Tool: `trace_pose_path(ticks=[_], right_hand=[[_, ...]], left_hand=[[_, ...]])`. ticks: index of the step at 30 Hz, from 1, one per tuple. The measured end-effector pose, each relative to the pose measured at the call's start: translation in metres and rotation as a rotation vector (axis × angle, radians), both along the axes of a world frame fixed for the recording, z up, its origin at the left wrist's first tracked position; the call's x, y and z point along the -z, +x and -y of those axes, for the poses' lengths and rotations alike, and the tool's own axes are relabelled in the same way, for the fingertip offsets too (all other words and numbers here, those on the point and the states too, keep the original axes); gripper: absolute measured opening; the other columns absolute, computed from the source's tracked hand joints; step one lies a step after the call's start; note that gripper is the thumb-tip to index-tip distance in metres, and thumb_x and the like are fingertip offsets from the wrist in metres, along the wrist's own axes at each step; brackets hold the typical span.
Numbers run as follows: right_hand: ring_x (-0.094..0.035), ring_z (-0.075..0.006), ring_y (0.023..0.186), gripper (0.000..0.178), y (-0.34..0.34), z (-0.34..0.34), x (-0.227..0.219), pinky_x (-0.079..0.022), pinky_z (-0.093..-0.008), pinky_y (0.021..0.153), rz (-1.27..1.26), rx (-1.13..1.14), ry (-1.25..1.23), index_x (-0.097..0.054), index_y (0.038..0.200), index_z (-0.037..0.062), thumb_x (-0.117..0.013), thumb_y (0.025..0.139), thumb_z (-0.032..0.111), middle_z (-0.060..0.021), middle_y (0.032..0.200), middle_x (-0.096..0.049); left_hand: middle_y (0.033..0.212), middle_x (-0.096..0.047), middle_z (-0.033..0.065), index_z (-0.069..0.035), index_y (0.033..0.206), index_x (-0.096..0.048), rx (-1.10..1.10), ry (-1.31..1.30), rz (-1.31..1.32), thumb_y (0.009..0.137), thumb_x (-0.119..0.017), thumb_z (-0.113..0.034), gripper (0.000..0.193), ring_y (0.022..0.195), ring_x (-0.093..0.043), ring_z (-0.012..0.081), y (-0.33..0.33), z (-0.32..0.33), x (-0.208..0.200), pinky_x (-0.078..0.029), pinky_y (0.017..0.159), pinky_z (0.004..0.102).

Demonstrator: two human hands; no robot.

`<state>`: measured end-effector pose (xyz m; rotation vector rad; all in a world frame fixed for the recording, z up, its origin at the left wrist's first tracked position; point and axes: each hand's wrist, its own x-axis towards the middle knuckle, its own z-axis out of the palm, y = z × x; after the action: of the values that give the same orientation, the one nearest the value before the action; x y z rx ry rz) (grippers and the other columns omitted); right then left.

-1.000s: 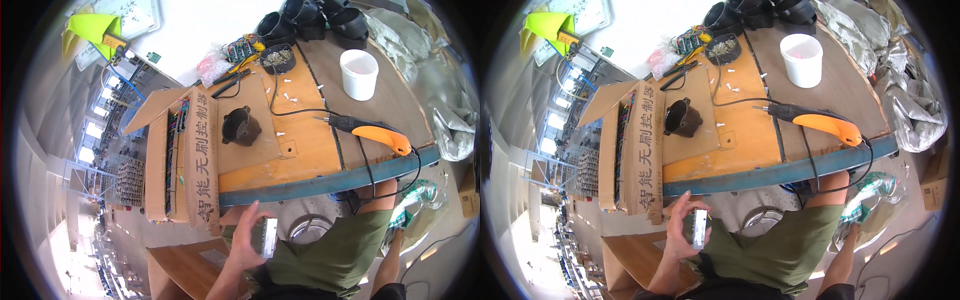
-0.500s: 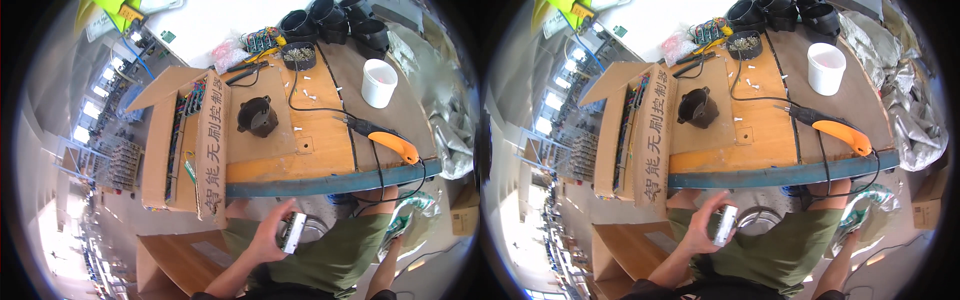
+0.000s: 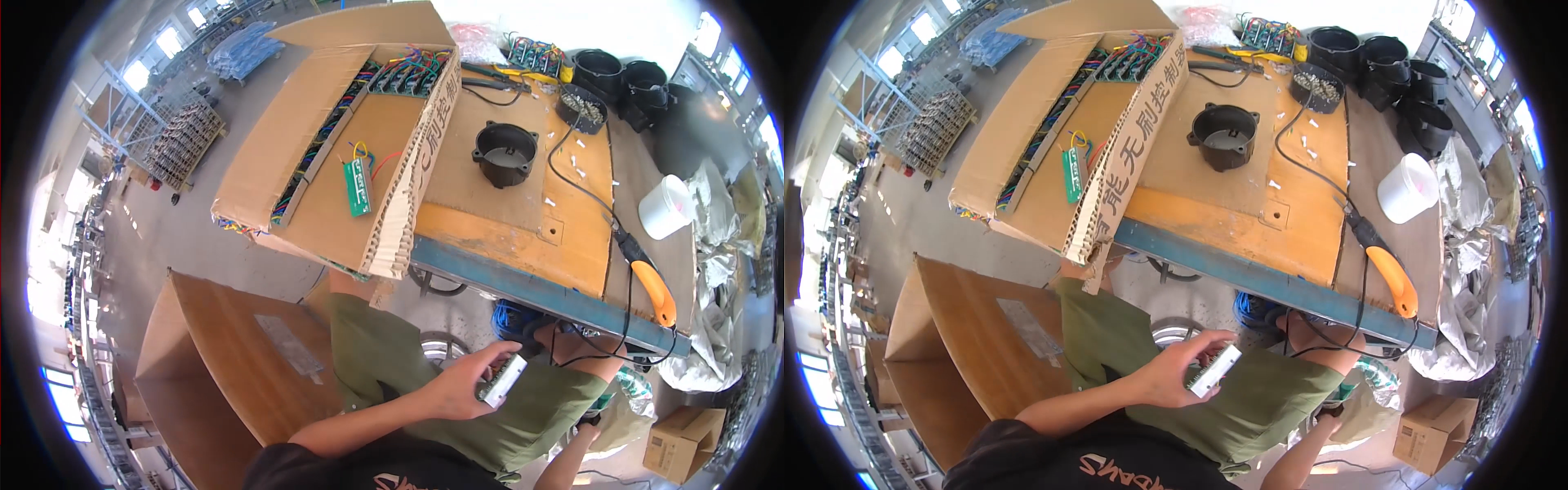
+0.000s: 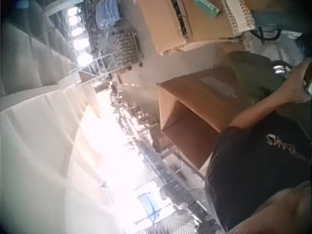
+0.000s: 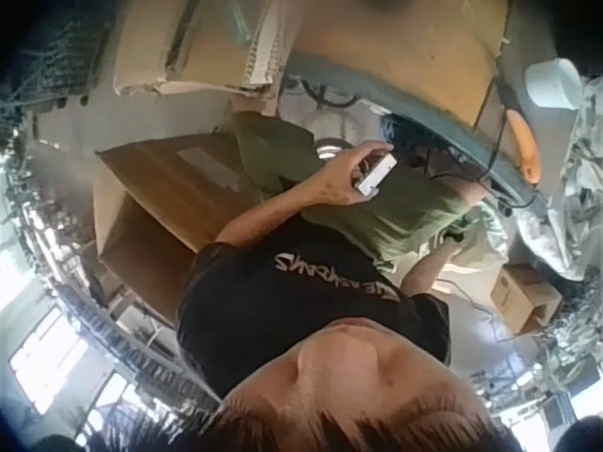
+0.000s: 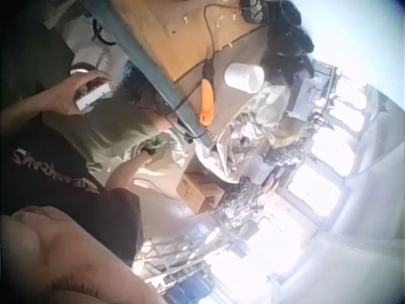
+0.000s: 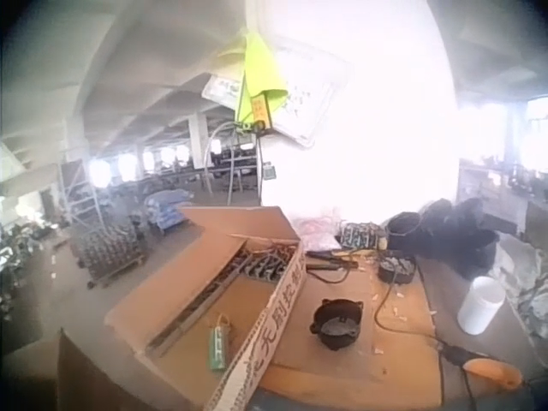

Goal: The person assembles electronic components by applying a substance with a brush to a component, wiring them together, and using a power screwdriver to secure the parts into a black housing.

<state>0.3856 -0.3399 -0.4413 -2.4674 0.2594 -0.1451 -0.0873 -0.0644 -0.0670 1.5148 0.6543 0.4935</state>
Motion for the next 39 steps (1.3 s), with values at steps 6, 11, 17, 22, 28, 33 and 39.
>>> trace_pose_path(ticks=[6,11,17,22,28,33,39], right_hand=[[-0.061,-0.0239,0.106,0.035,-0.083,-0.005,-0.219,-0.047,-0.0366,0.094,0.331,0.063,0.318,-0.061,0.127,0.0064,-0.05,0.102,0.029,-0.0128,0.118,-0.066],[-0.056,-0.0149,0.1,0.019,-0.125,-0.111,-0.401,-0.047,-0.0267,0.086,0.149,-0.504,1.264,-0.06,0.117,0.0039,-0.047,0.102,0.004,-0.0053,0.113,-0.056],[-0.055,-0.0111,0.086,0.021,-0.185,-0.215,-0.45,-0.046,-0.0292,0.084,-0.208,-0.881,1.536,-0.046,0.121,0.0056,-0.05,0.101,0.008,-0.0008,0.098,-0.057],[-0.061,-0.0232,0.083,0.03,-0.207,-0.293,-0.443,-0.045,-0.0362,0.086,0.846,-1.84,0.205,-0.063,0.107,0.0069,-0.066,0.077,0.009,-0.0047,0.092,-0.064],[-0.056,-0.0254,0.112,0.055,-0.197,-0.311,-0.461,-0.039,-0.0406,0.096,0.821,-2.04,-0.029,-0.064,0.115,0.0086,-0.07,0.06,0.006,-0.0061,0.113,-0.065],[-0.056,-0.0322,0.112,0.046,-0.2,-0.294,-0.46,-0.042,-0.0422,0.094,0.741,-1.767,0.158,-0.064,0.115,0.0054,-0.07,0.069,0.002,-0.0102,0.12,-0.063],[-0.056,-0.0261,0.12,0.05,-0.248,-0.237,-0.445,-0.042,-0.0389,0.104,-0.515,-1.662,0.932,-0.046,0.135,-0.0031,-0.063,0.094,0.019,-0.0169,0.127,-0.06]], left_hand=[[0.117,-0.062,0.0119,-0.004,0.138,-0.045,-0.224,-0.008,0.084,0.076,-0.078,-0.004,0.07,0.098,-0.064,0.019,-0.006,-0.017,0.015,-0.055,0.087,0.0323],[0.109,-0.061,0.0108,-0.002,0.133,-0.049,-0.221,-0.176,0.256,0.07,-0.078,-0.008,0.07,0.092,-0.06,0.016,0.019,-0.03,0.003,-0.053,0.081,0.0295],[0.118,-0.06,0.0158,-0.003,0.134,-0.045,-0.094,-0.113,0.354,0.074,-0.077,0.002,0.069,0.097,-0.061,0.0171,0.018,-0.038,-0.024,-0.054,0.088,0.0343],[0.121,-0.061,0.0106,-0.004,0.133,-0.044,-0.125,-0.025,0.344,0.07,-0.086,-0.001,0.075,0.103,-0.059,0.0141,-0.005,-0.046,-0.037,-0.051,0.092,0.0318],[0.126,-0.061,0.0149,-0.002,0.135,-0.043,-0.187,-0.063,0.44,0.07,-0.089,-0.008,0.08,0.108,-0.059,0.0173,-0.021,-0.047,-0.047,-0.05,0.095,0.0341],[0.131,-0.058,0.0205,-0.001,0.136,-0.04,-0.12,-0.13,0.525,0.068,-0.092,-0.02,0.088,0.118,-0.058,0.0237,0.011,-0.062,-0.056,-0.049,0.1,0.0381],[0.143,-0.05,0.0223,-0.002,0.138,-0.037,0.012,-0.023,0.616,0.066,-0.095,-0.024,0.095,0.131,-0.05,0.0269,0.059,-0.067,-0.063,-0.04,0.11,0.0403]])
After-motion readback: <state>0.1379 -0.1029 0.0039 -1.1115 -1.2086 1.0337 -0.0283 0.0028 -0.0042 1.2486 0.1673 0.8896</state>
